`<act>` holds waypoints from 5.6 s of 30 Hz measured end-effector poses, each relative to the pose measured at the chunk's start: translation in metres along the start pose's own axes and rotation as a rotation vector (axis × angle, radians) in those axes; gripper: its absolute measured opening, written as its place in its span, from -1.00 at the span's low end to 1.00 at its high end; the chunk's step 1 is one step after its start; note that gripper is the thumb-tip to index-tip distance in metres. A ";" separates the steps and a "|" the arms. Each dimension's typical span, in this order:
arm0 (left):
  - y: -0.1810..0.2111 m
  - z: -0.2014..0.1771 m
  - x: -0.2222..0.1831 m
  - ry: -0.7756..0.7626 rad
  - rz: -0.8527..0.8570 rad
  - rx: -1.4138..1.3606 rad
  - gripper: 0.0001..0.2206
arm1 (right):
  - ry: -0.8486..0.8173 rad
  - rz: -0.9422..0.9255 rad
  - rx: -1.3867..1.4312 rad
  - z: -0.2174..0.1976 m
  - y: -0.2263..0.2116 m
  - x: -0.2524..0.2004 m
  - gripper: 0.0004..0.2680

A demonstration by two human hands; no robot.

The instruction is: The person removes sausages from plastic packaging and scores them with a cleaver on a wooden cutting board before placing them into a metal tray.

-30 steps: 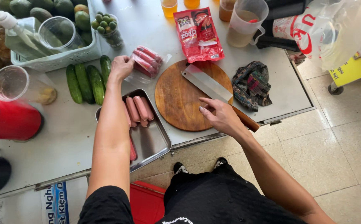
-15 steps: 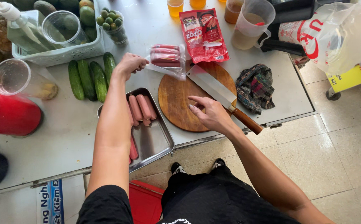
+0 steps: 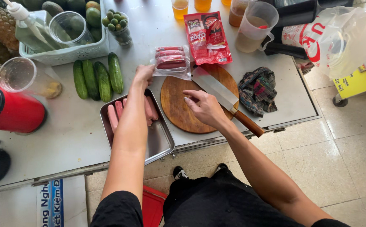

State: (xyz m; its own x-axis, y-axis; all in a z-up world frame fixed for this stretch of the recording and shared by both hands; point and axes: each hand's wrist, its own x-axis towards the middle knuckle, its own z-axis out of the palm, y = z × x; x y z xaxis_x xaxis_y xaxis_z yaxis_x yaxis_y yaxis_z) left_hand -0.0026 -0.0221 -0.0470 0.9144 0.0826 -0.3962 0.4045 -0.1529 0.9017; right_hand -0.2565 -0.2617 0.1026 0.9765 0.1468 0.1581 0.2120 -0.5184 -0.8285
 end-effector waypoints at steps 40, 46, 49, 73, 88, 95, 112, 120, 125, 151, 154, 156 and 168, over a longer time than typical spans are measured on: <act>0.047 0.018 -0.131 0.035 0.532 0.111 -0.21 | -0.134 -0.228 -0.181 0.040 0.046 0.023 -0.41; 0.028 0.038 -0.114 0.377 0.755 0.092 -0.29 | -0.210 -0.262 -0.118 0.020 0.036 0.022 -0.50; 0.035 0.037 -0.115 0.525 0.772 0.057 -0.28 | -0.270 -0.202 -0.134 0.005 0.036 0.021 -0.58; 0.054 0.058 -0.138 0.252 0.804 0.026 -0.32 | 0.036 -0.347 -0.307 0.015 0.065 0.007 -0.58; 0.098 0.054 -0.160 0.223 0.984 -0.165 -0.35 | 0.125 -0.066 -0.458 0.010 0.083 0.002 -0.72; 0.130 0.055 -0.179 0.252 1.143 0.177 -0.35 | 0.289 -0.136 -0.319 0.002 0.060 0.005 -0.64; 0.137 -0.053 -0.094 0.678 1.087 -0.403 -0.33 | 0.104 -0.045 -0.279 -0.002 0.064 -0.003 -0.64; 0.095 -0.117 -0.063 0.972 0.352 -0.366 -0.27 | 0.171 -0.042 -0.176 -0.035 0.063 -0.030 -0.72; 0.094 -0.122 -0.045 0.881 0.239 -0.531 -0.33 | 0.226 0.049 -0.255 -0.059 0.066 -0.045 -0.72; 0.024 0.092 -0.272 0.059 0.998 0.960 -0.79 | 0.000 0.417 -0.512 -0.096 0.072 -0.092 -0.44; 0.009 0.096 -0.273 0.162 1.044 0.977 -0.76 | -0.051 0.540 -0.549 -0.107 0.063 -0.104 -0.48; 0.002 0.103 -0.271 0.181 1.048 1.004 -0.79 | 0.006 0.484 -0.541 -0.111 0.061 -0.114 -0.53; 0.022 0.186 -0.264 0.038 0.647 0.634 -0.75 | 0.151 0.579 -0.114 -0.105 0.046 -0.099 -0.72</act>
State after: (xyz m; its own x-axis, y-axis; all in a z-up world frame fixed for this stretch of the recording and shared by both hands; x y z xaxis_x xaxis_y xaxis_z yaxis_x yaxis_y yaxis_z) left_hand -0.2331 -0.2309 0.0448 0.9694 -0.1769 0.1705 -0.2457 -0.6935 0.6773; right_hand -0.3388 -0.3886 0.1049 0.9274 -0.3028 -0.2196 -0.3604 -0.5661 -0.7414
